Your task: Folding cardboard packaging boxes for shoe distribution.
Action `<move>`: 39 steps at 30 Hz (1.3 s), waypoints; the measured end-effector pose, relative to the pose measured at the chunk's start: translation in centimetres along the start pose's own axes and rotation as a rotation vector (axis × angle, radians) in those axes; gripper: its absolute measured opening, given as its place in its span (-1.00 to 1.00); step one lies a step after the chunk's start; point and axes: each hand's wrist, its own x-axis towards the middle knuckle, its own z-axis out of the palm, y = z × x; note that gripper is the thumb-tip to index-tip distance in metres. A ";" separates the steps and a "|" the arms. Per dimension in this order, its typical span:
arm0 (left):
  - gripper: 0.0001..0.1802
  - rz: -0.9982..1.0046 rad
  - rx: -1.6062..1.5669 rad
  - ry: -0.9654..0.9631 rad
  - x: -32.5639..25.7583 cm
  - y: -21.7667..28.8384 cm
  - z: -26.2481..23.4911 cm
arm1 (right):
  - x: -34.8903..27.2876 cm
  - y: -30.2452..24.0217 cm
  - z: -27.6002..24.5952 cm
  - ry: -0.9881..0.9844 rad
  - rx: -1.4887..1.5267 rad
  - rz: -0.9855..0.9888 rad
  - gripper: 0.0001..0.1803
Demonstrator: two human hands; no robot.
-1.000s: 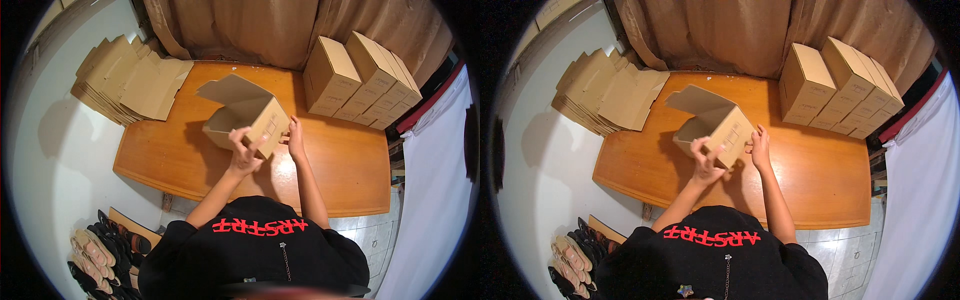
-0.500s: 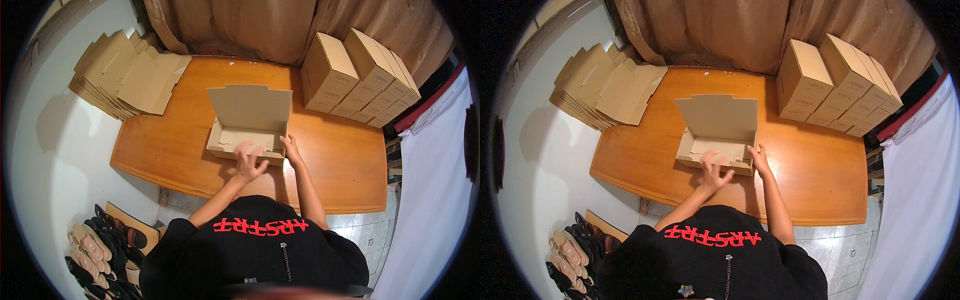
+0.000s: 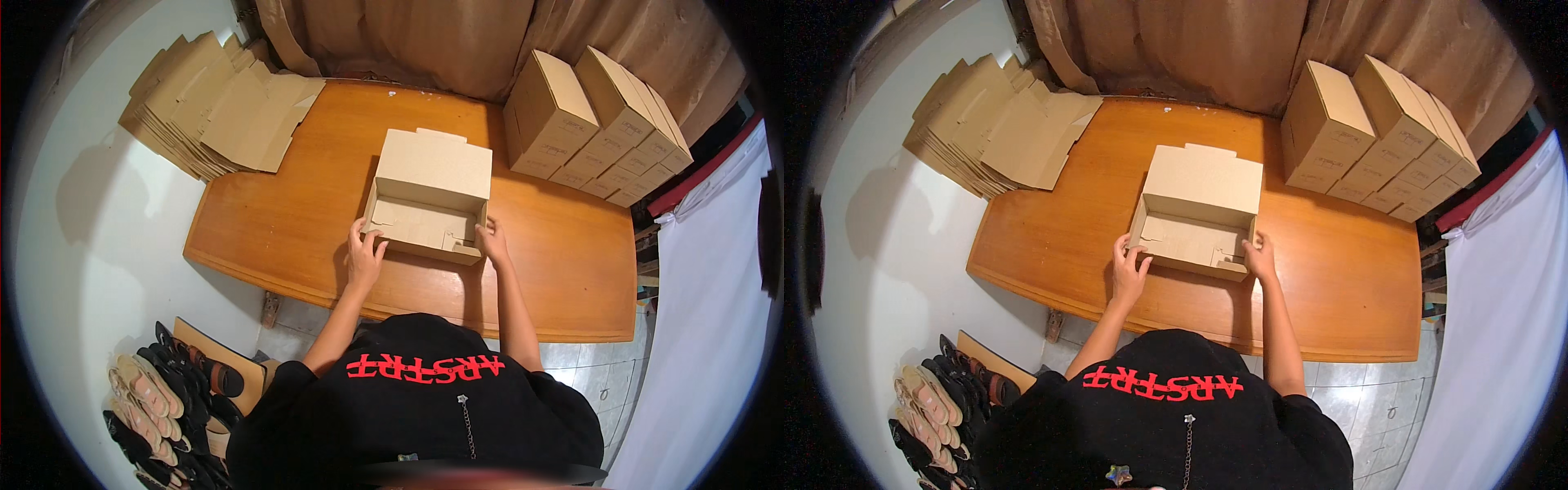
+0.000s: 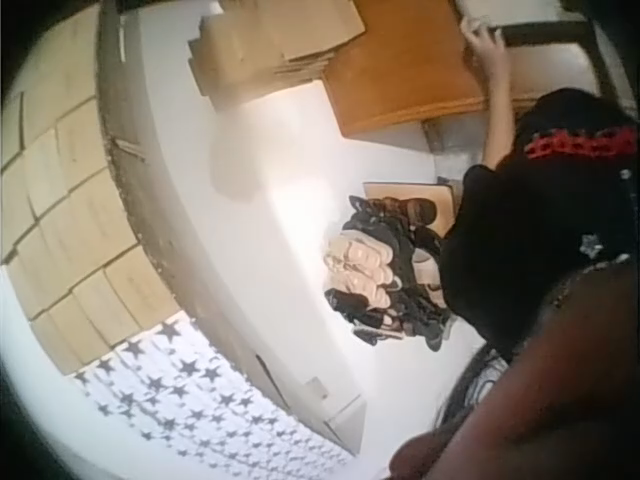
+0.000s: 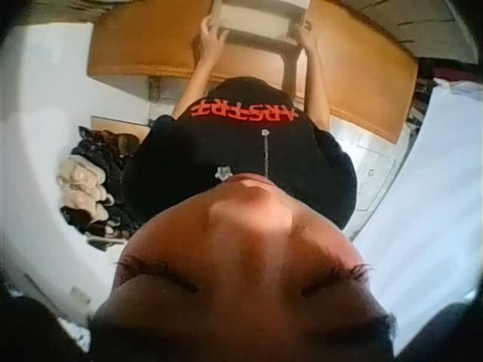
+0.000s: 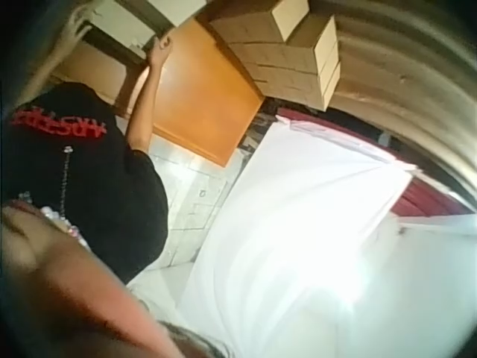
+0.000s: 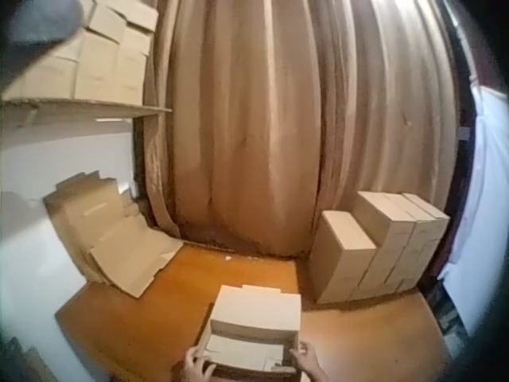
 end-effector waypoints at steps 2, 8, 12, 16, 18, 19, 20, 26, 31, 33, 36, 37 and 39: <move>-0.81 0.032 -0.010 0.000 0.3 0.0 -0.3 | 1.1 -0.8 -0.4 0.192 -0.185 -0.168 -0.31; -0.92 0.183 -0.041 0.100 1.3 -2.4 -0.8 | 1.9 -7.1 1.8 0.245 0.004 -0.148 -0.13; -0.93 0.175 -0.063 0.088 2.0 -2.8 -1.4 | 1.7 -8.1 3.5 0.329 0.265 -0.103 -0.15; -0.93 0.178 -0.089 0.072 2.7 -2.2 -1.0 | 4.0 -3.9 2.7 0.386 0.473 -0.261 -0.23; -0.91 0.137 -0.072 0.124 2.3 -2.5 -1.0 | 1.5 -6.0 3.3 0.327 0.480 -0.345 -0.34; -0.91 0.141 -0.075 0.123 2.4 -2.5 -1.0 | 0.9 -6.0 3.0 0.331 0.480 -0.347 -0.34; -0.90 0.172 -0.046 0.134 2.4 -2.5 -0.9 | 0.3 -5.9 2.7 0.300 0.470 -0.402 -0.38; -0.79 0.097 -0.095 0.116 2.7 -2.2 -0.8 | -3.1 -5.4 1.9 0.270 0.310 -0.775 -0.54; -0.52 0.027 -0.163 0.146 2.5 -2.7 0.3 | -6.1 -4.3 2.6 0.323 -0.027 -0.620 -0.89; -0.26 0.095 -0.134 0.132 2.1 -3.1 0.8 | -6.7 -3.8 3.1 0.351 -0.058 -0.603 -0.87; -0.11 -0.003 -0.230 0.112 1.2 -1.7 0.7 | -8.4 -5.1 3.5 0.370 -0.266 -0.643 -0.74; -0.11 -0.003 -0.229 0.110 1.2 -1.5 0.8 | -8.8 -5.5 3.5 0.376 -0.369 -0.667 -0.68; -0.08 0.015 -0.362 0.202 1.4 -1.4 1.0 | -8.3 -4.5 3.6 0.367 -0.482 -0.714 -0.57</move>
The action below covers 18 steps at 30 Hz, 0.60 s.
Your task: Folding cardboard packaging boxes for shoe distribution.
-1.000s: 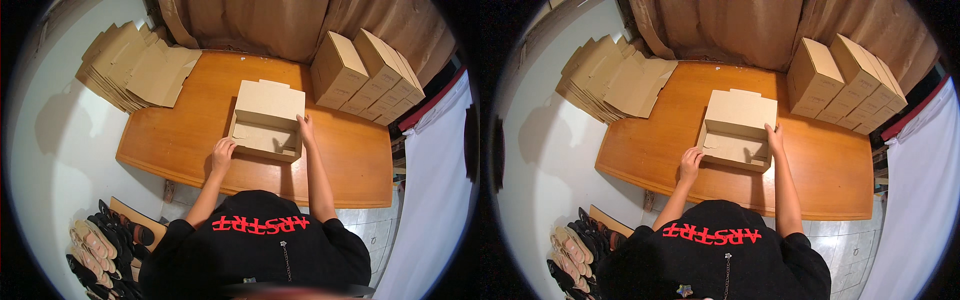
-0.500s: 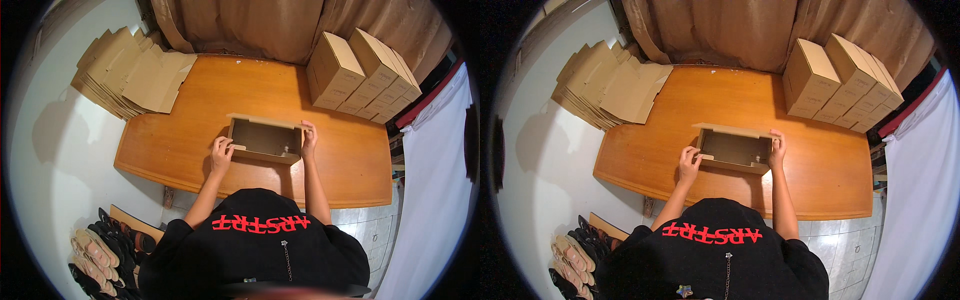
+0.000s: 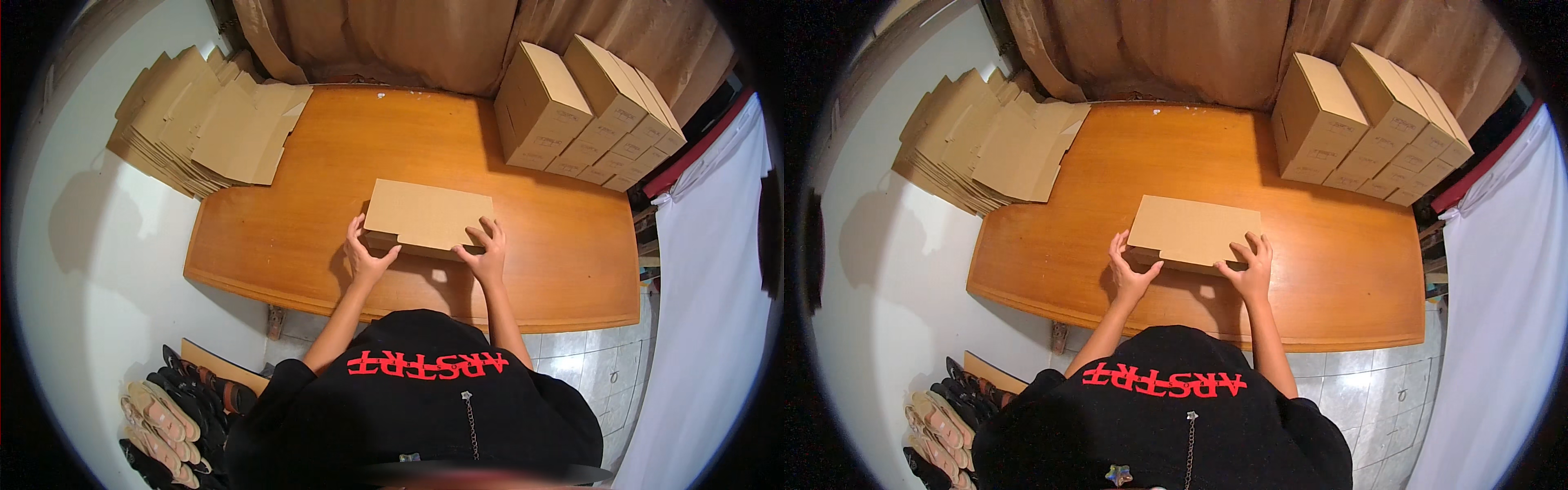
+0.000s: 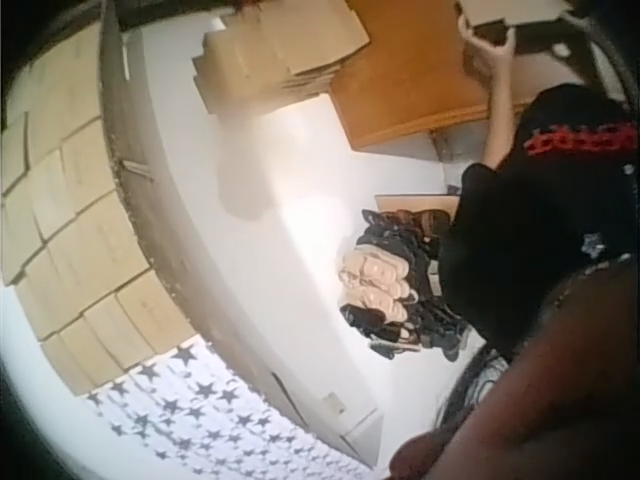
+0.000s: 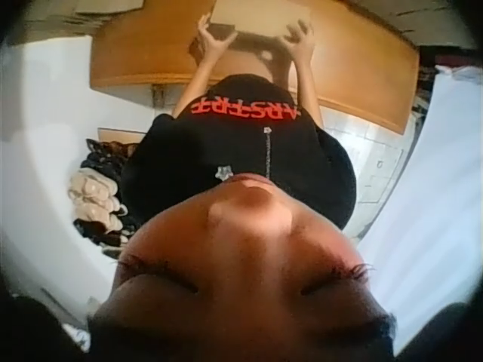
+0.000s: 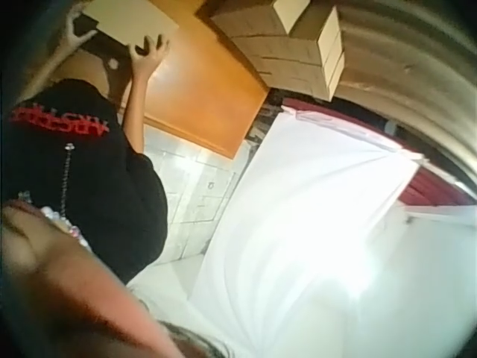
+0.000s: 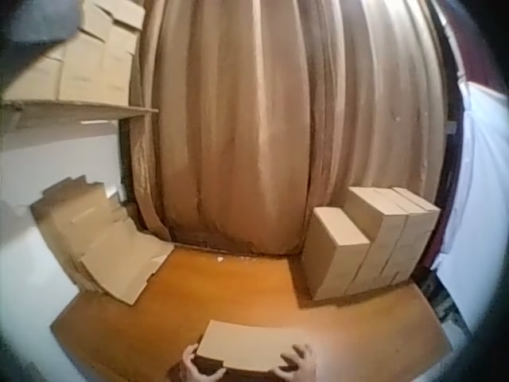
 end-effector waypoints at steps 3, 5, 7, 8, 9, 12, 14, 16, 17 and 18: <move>-0.10 -0.006 0.266 -0.075 0.4 0.4 0.2 | -0.6 0.1 0.4 0.025 -0.040 0.060 -0.55; -0.15 -0.029 0.300 -0.128 0.4 0.8 0.3 | -0.6 -0.5 0.0 0.002 -0.030 -0.016 -0.56; -0.20 -0.050 0.331 -0.185 0.4 1.1 0.6 | -0.6 -0.5 0.1 -0.016 -0.068 -0.021 -0.56; -0.27 -0.040 0.353 -0.180 0.3 1.2 0.7 | -0.7 -0.5 0.2 -0.032 -0.107 -0.025 -0.57; -0.35 -0.030 0.374 -0.175 0.3 1.4 0.8 | -0.7 -0.5 0.2 -0.031 -0.109 -0.024 -0.57; -0.46 -0.110 0.423 -0.187 0.3 1.7 1.2 | -0.4 0.0 0.3 0.033 -0.100 -0.028 -0.59; -0.51 -0.065 0.465 -0.163 0.3 1.5 1.4 | -0.3 0.5 0.4 0.033 -0.116 -0.098 -0.64; -0.56 -0.020 0.508 -0.138 0.3 1.4 1.7 | -0.3 0.5 0.8 0.088 -0.123 -0.106 -0.67; -0.59 -0.037 0.518 -0.128 0.4 1.4 1.9 | -0.4 0.5 1.1 0.142 -0.128 -0.116 -0.70; -0.62 -0.054 0.528 -0.119 0.4 1.3 2.0 | -0.5 0.6 1.4 0.144 -0.129 -0.115 -0.70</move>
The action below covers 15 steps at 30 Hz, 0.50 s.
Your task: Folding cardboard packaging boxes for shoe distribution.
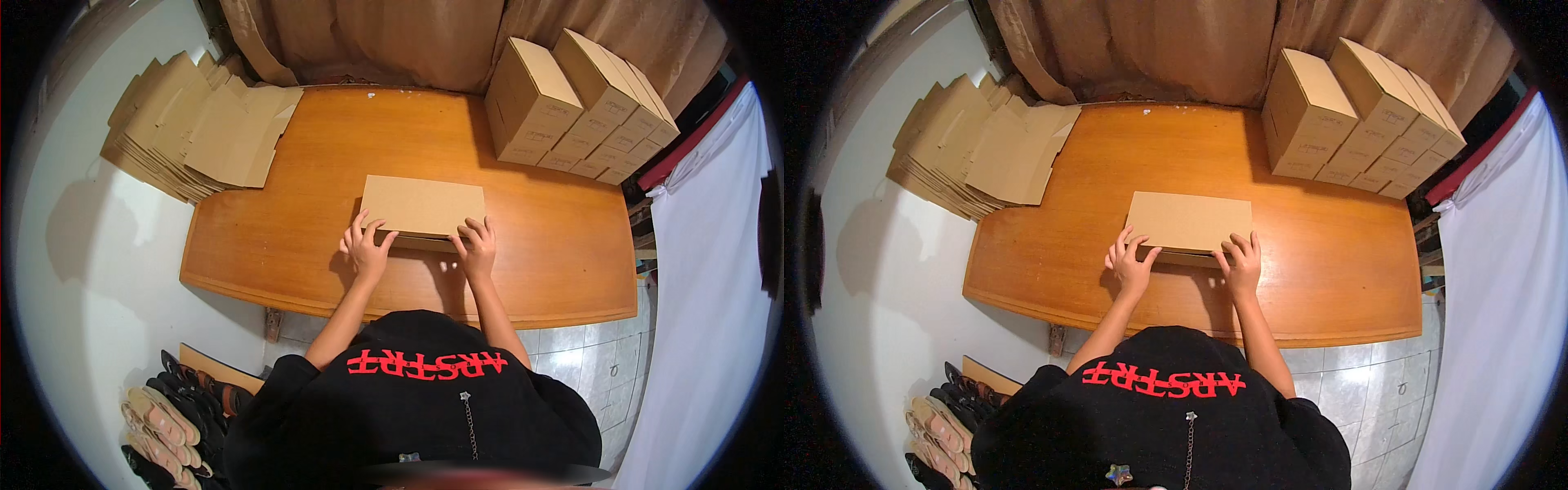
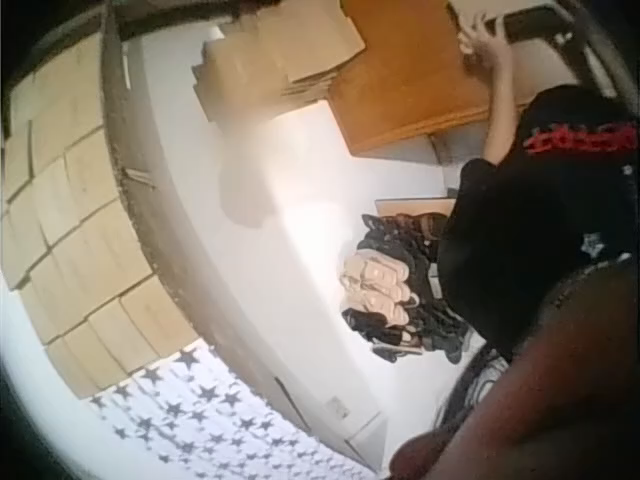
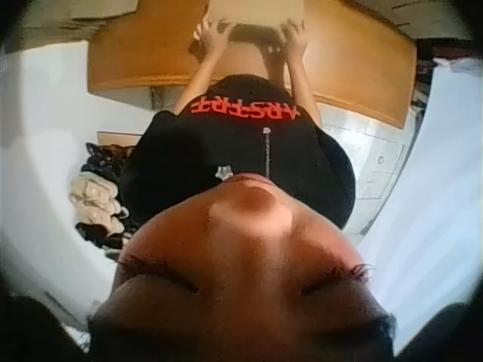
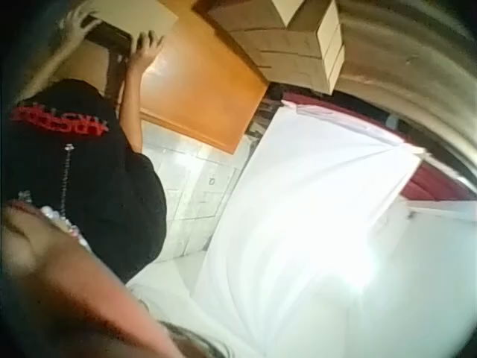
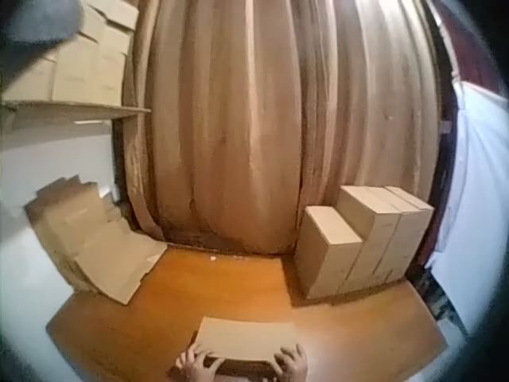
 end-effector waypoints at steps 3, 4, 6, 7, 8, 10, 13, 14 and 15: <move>-0.64 -0.004 0.047 0.017 0.2 0.1 0.7 | -0.4 0.3 0.8 0.041 -0.029 -0.013 -0.73; -0.64 -0.003 0.046 0.018 0.2 0.0 0.9 | -0.5 0.1 1.0 0.054 -0.052 -0.011 -0.73; -0.66 0.009 0.057 0.027 0.4 -0.2 1.2 | -0.5 0.0 1.2 0.070 -0.075 -0.010 -0.74; -0.66 0.010 0.056 0.027 0.5 -0.1 1.2 | -0.5 0.1 1.2 0.063 -0.069 -0.003 -0.74; -0.66 0.012 0.046 -0.007 0.5 -0.1 1.2 | -0.4 0.2 1.2 0.058 -0.063 0.004 -0.75; -0.66 0.017 0.036 -0.040 0.4 0.2 1.3 | -0.5 0.4 1.2 0.054 -0.058 -0.004 -0.75; -0.62 -0.035 0.024 -0.052 -0.6 0.5 1.7 | -0.6 0.7 1.0 0.025 -0.038 -0.041 -0.75; -0.58 -0.033 -0.081 -0.031 -0.8 0.2 2.1 | -0.6 0.7 0.8 -0.003 -0.022 -0.071 -0.76; -0.54 -0.031 -0.187 -0.012 -0.8 0.0 2.5 | -0.9 0.5 0.7 -0.005 -0.012 -0.019 -0.73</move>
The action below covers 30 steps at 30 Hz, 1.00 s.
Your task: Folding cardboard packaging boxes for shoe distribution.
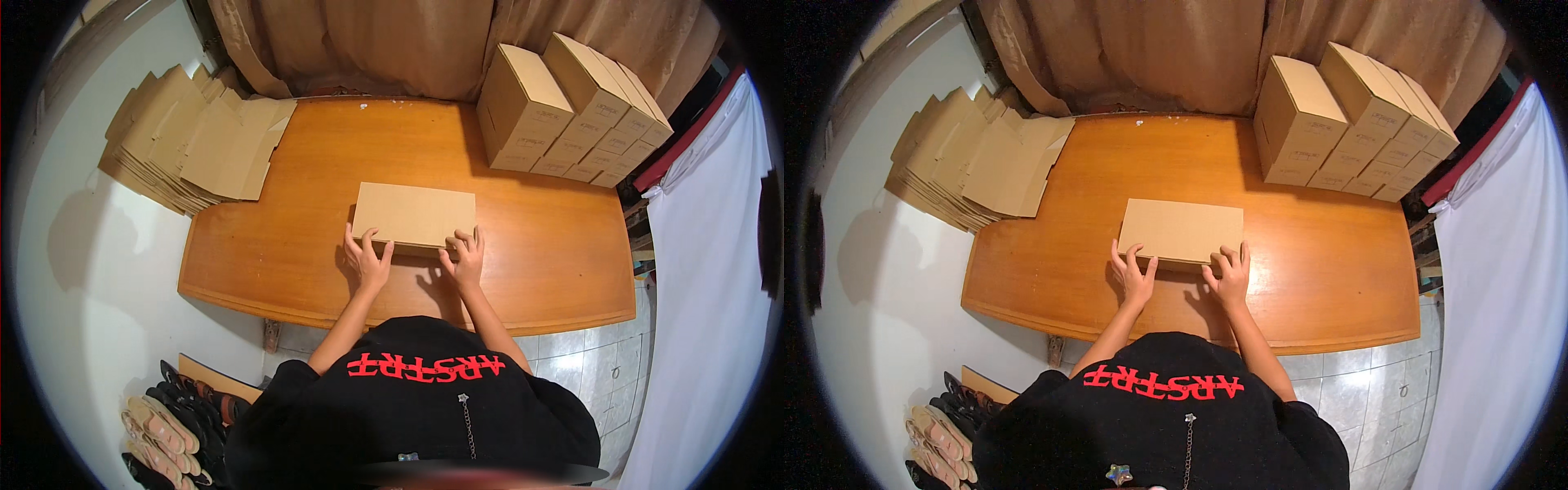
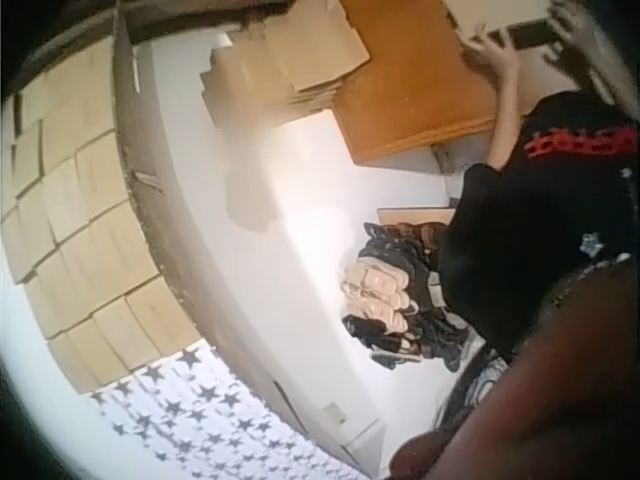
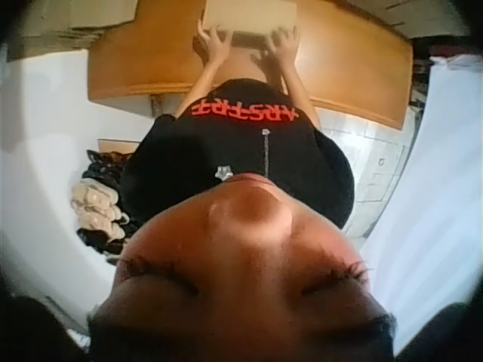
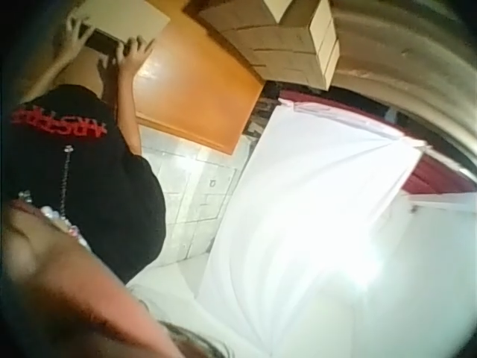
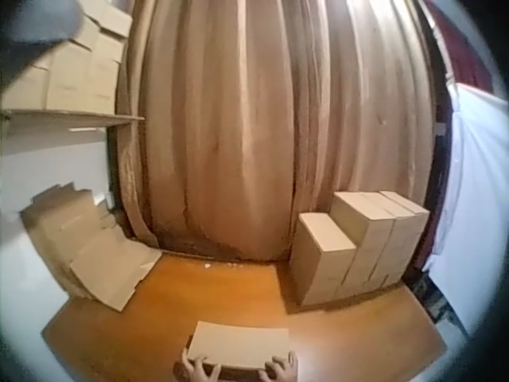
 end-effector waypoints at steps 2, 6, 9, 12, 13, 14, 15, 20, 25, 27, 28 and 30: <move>-0.50 -0.056 -0.094 -0.014 0.3 -0.8 0.5 | 0.6 -0.4 -0.9 -0.076 -0.086 0.046 -0.72; -0.41 -0.154 -0.236 -0.193 2.7 -2.2 0.5 | 2.6 1.5 -1.3 -0.216 0.051 0.197 -0.55; -0.32 -0.182 -0.252 -0.250 5.6 -2.5 0.7 | 4.9 3.9 -0.5 -0.095 0.041 0.068 -0.36; -0.20 -0.272 -0.221 0.044 7.5 -2.0 1.3 | 6.2 6.8 0.4 -0.272 0.175 0.213 -0.18; -0.20 -0.275 -0.219 0.046 7.5 -1.5 1.4 | 6.8 6.9 0.5 -0.402 0.310 0.317 -0.15; -0.17 -0.427 -0.230 -0.035 7.3 -1.0 1.5 | 7.0 6.9 0.4 -0.404 0.312 0.314 -0.15; -0.13 -0.579 -0.242 -0.115 7.0 -0.4 1.6 | 6.8 6.6 0.2 -0.518 0.471 0.456 -0.10; 0.13 -0.742 -0.286 -0.486 0.2 1.2 4.0 | 5.1 7.2 1.5 -0.448 0.418 0.433 0.12; 0.11 -0.629 -0.211 -0.507 -2.6 3.2 6.5 | 7.0 7.8 1.7 -0.497 0.656 0.395 0.13; 0.09 -0.584 -0.180 -0.485 -2.8 3.4 7.1 | 7.7 7.1 1.9 -0.603 0.760 0.443 0.12; 0.07 -0.608 -0.265 -0.434 -2.8 3.2 7.7 | 7.5 6.8 2.1 -0.592 0.833 0.498 0.08; -0.04 -0.508 -0.352 -0.282 -2.8 4.0 8.9 | 6.7 7.2 3.1 -0.524 0.861 0.478 0.00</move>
